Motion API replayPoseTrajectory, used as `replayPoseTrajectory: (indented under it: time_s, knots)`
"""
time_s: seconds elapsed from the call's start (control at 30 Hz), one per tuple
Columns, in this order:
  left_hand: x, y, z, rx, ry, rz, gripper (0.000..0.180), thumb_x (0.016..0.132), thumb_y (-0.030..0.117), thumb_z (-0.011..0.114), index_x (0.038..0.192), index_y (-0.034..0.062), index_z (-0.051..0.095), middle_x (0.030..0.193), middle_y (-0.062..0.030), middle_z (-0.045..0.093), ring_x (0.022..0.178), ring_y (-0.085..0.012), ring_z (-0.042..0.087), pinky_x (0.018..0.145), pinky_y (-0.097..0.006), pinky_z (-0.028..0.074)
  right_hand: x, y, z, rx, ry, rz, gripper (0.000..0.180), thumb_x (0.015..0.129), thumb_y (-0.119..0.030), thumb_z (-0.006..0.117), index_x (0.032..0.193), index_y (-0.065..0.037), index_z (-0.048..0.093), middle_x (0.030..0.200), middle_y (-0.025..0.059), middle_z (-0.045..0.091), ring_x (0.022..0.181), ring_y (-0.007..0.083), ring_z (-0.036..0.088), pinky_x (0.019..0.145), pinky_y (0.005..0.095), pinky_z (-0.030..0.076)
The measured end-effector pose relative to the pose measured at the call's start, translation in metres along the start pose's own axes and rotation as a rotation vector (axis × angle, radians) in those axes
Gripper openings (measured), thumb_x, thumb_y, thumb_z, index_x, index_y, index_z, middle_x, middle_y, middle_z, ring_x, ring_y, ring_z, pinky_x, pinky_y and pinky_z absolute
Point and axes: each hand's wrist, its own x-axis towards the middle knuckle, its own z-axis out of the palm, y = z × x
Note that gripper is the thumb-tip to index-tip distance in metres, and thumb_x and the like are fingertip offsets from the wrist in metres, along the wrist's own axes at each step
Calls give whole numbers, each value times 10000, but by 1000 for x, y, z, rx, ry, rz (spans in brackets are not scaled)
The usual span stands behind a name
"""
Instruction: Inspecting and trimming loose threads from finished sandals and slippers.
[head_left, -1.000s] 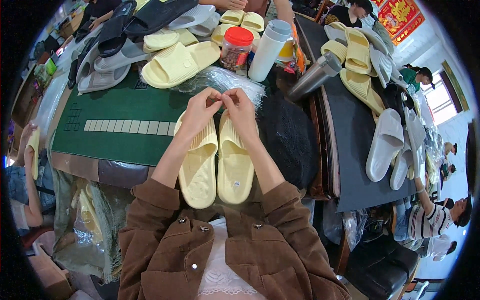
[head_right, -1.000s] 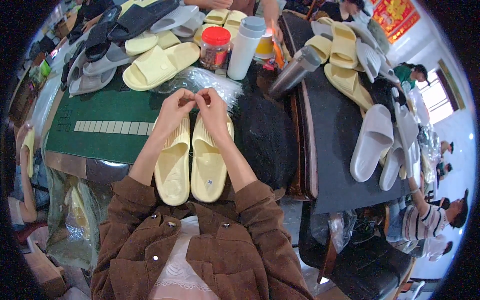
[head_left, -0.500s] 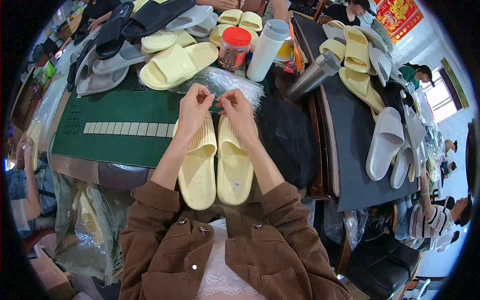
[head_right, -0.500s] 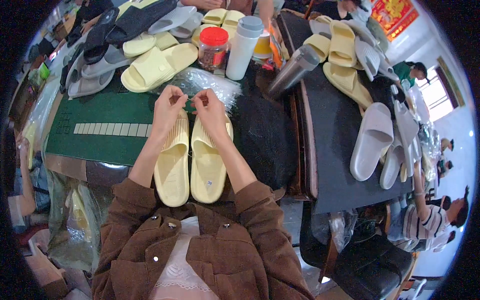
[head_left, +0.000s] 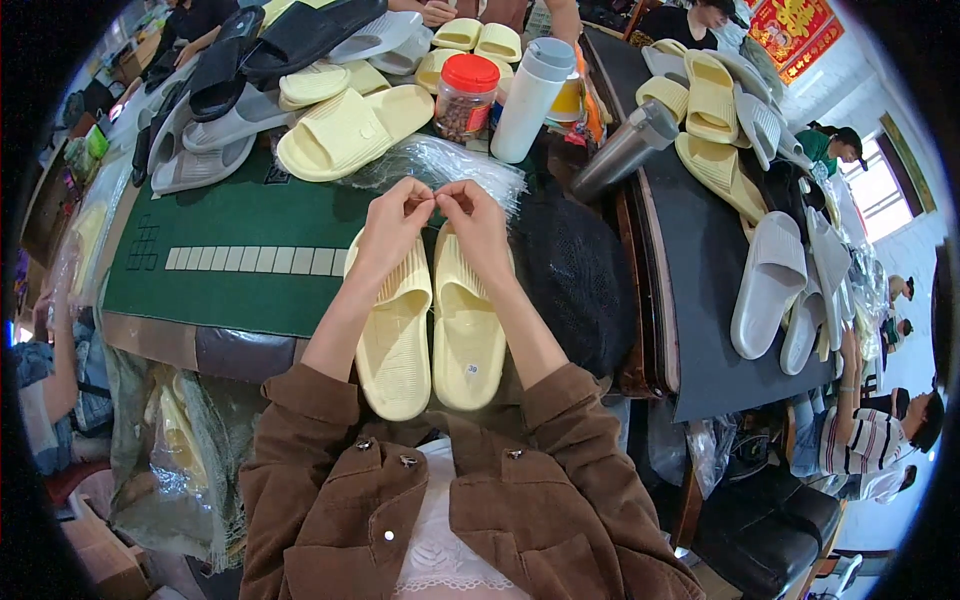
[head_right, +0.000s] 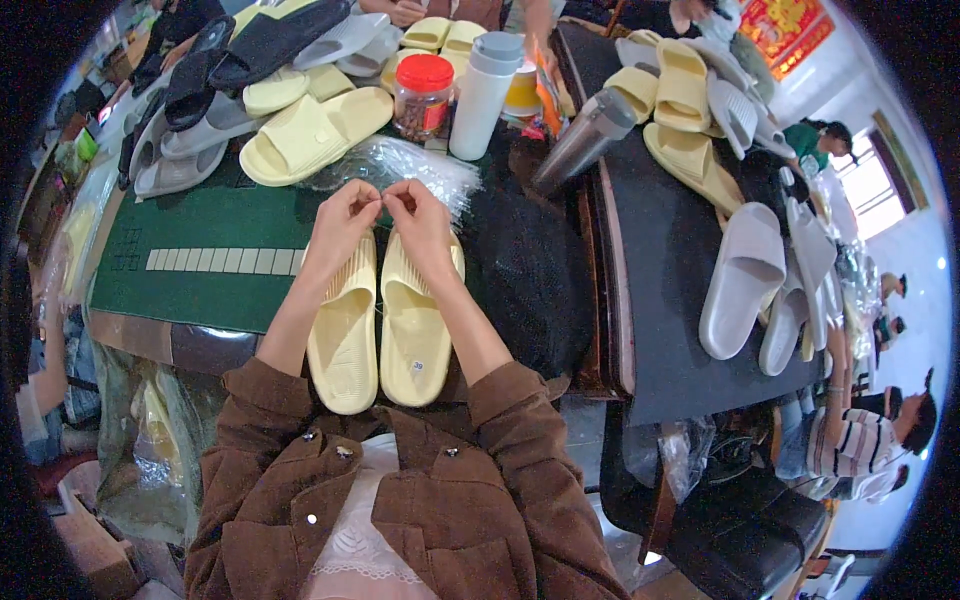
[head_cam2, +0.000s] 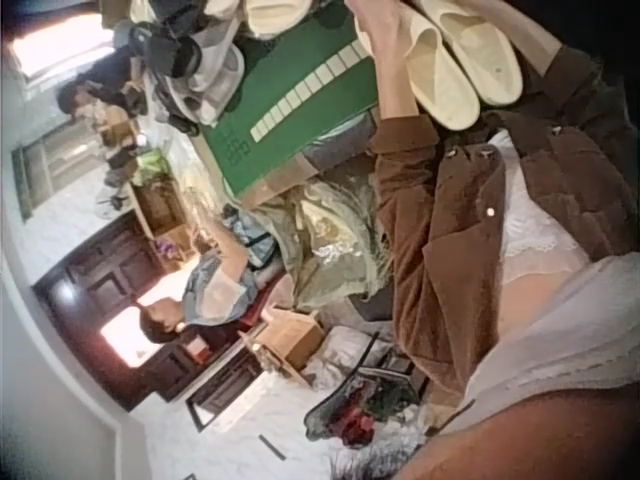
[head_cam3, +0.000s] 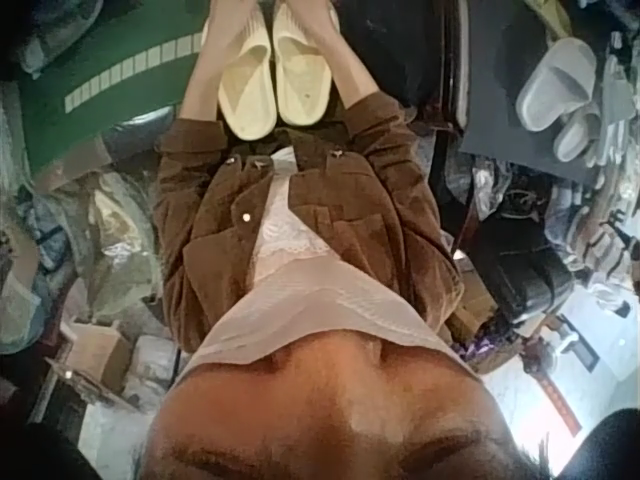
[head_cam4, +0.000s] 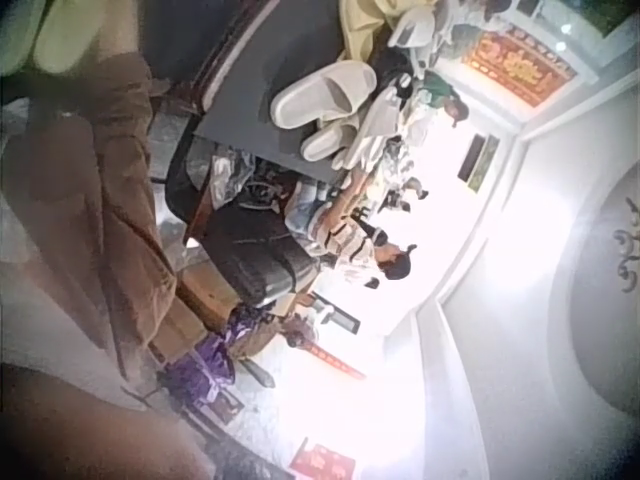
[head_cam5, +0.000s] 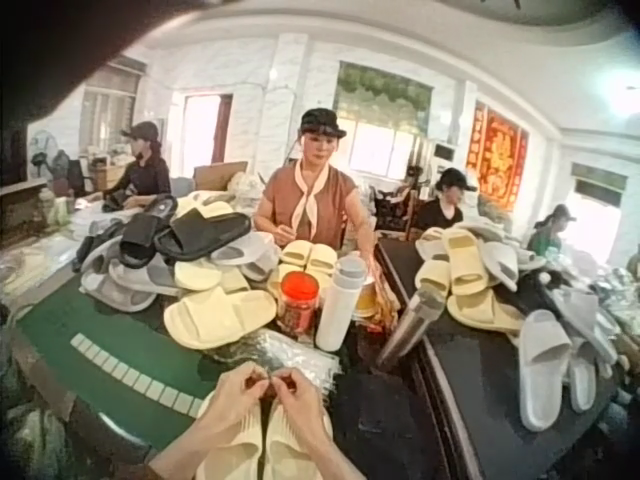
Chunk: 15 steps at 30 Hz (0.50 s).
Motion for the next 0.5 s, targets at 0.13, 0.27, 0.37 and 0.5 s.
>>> replayPoseTrajectory:
  time_s: [0.13, 0.27, 0.37, 0.5]
  knots:
    - [-1, 1, 1, 89, 49, 53, 96, 857, 52, 607, 921, -14, 578, 778, -34, 602, 702, -71, 538, 622, -237, 447, 2, 3, 0, -13, -2, -37, 93, 878, -68, 596, 939, -7, 631, 818, 23, 645, 736, 77, 578, 671, 223, 465]
    - [-1, 7, 0, 37, 109, 11, 111, 838, 46, 619, 919, -22, 582, 775, -104, 646, 681, -143, 614, 633, -279, 485, 2, 5, 1, -22, -14, -46, 99, 875, -67, 599, 945, -6, 634, 815, 23, 648, 736, 81, 589, 669, 226, 465]
    - [0, 6, 0, 53, 137, 83, 110, 845, 52, 615, 920, -23, 588, 771, -95, 647, 680, -125, 605, 631, -268, 483, 2, 5, 0, -43, -38, -65, 131, 871, -71, 604, 977, -5, 641, 814, 27, 654, 734, 83, 590, 663, 227, 465]
    - [0, 7, 0, -8, 164, 109, 99, 852, 48, 611, 922, -20, 595, 777, -76, 645, 684, -105, 596, 633, -254, 480, 0, 2, 0, -68, -53, -69, 171, 867, -74, 605, 1020, -6, 643, 816, 34, 661, 727, 83, 590, 651, 229, 465]
